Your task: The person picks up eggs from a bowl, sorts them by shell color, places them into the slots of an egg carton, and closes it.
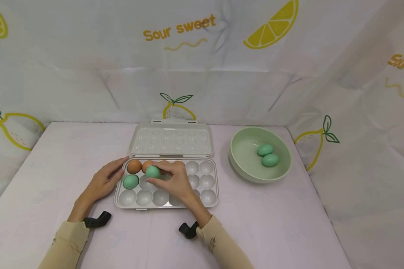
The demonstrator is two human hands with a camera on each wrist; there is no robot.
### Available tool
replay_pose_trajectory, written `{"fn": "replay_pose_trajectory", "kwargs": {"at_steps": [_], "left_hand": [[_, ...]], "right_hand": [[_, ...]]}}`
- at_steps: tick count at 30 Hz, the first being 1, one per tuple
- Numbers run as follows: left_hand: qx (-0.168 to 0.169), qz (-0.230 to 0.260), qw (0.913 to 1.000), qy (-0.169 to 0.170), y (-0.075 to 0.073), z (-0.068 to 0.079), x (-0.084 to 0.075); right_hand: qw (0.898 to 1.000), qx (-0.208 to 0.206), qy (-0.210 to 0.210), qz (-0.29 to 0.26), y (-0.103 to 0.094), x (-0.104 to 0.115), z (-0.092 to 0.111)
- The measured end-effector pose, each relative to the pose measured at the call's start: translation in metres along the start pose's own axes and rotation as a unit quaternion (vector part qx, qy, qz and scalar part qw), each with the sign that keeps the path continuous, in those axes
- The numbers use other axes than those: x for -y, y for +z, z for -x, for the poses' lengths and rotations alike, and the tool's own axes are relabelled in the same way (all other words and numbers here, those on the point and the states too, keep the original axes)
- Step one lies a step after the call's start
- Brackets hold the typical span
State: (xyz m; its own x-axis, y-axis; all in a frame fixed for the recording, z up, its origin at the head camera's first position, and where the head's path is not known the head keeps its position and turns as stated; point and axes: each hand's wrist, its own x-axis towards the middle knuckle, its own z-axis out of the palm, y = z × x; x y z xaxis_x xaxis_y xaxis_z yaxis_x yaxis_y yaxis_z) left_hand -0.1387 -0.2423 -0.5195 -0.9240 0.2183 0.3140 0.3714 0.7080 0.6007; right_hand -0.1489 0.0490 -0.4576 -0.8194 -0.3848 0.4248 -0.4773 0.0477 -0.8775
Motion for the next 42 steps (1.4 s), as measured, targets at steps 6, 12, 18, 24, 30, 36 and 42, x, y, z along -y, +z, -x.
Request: {"fn": "replay_pose_trajectory", "kwargs": {"at_steps": [6, 12, 18, 24, 30, 36, 42], "left_hand": [[0.005, -0.002, 1.0000, -0.007, 0.000, 0.001, 0.000], [0.007, -0.002, 0.9999, -0.011, -0.001, 0.001, 0.000], [0.009, -0.004, 0.9999, -0.010, -0.002, 0.002, -0.001], [0.008, -0.004, 0.9999, -0.010, -0.002, 0.001, -0.001], [0.006, 0.001, 0.9999, -0.008, -0.002, 0.001, -0.002], [0.002, -0.003, 1.0000, -0.004, 0.000, 0.001, -0.001], [0.000, -0.004, 1.0000, -0.001, 0.000, 0.001, 0.001]], "right_hand": [[0.999, 0.019, 0.010, 0.043, 0.015, -0.004, 0.007], [0.995, 0.049, -0.006, 0.089, 0.024, -0.009, 0.010], [0.994, 0.060, -0.004, 0.091, 0.027, -0.011, 0.010], [0.990, 0.078, -0.020, 0.119, 0.028, -0.012, 0.010], [0.986, 0.082, -0.046, 0.137, 0.029, -0.011, 0.009], [0.985, 0.062, -0.042, 0.153, 0.028, -0.012, 0.010], [0.990, 0.022, -0.006, 0.136, 0.022, -0.010, 0.011]]}}
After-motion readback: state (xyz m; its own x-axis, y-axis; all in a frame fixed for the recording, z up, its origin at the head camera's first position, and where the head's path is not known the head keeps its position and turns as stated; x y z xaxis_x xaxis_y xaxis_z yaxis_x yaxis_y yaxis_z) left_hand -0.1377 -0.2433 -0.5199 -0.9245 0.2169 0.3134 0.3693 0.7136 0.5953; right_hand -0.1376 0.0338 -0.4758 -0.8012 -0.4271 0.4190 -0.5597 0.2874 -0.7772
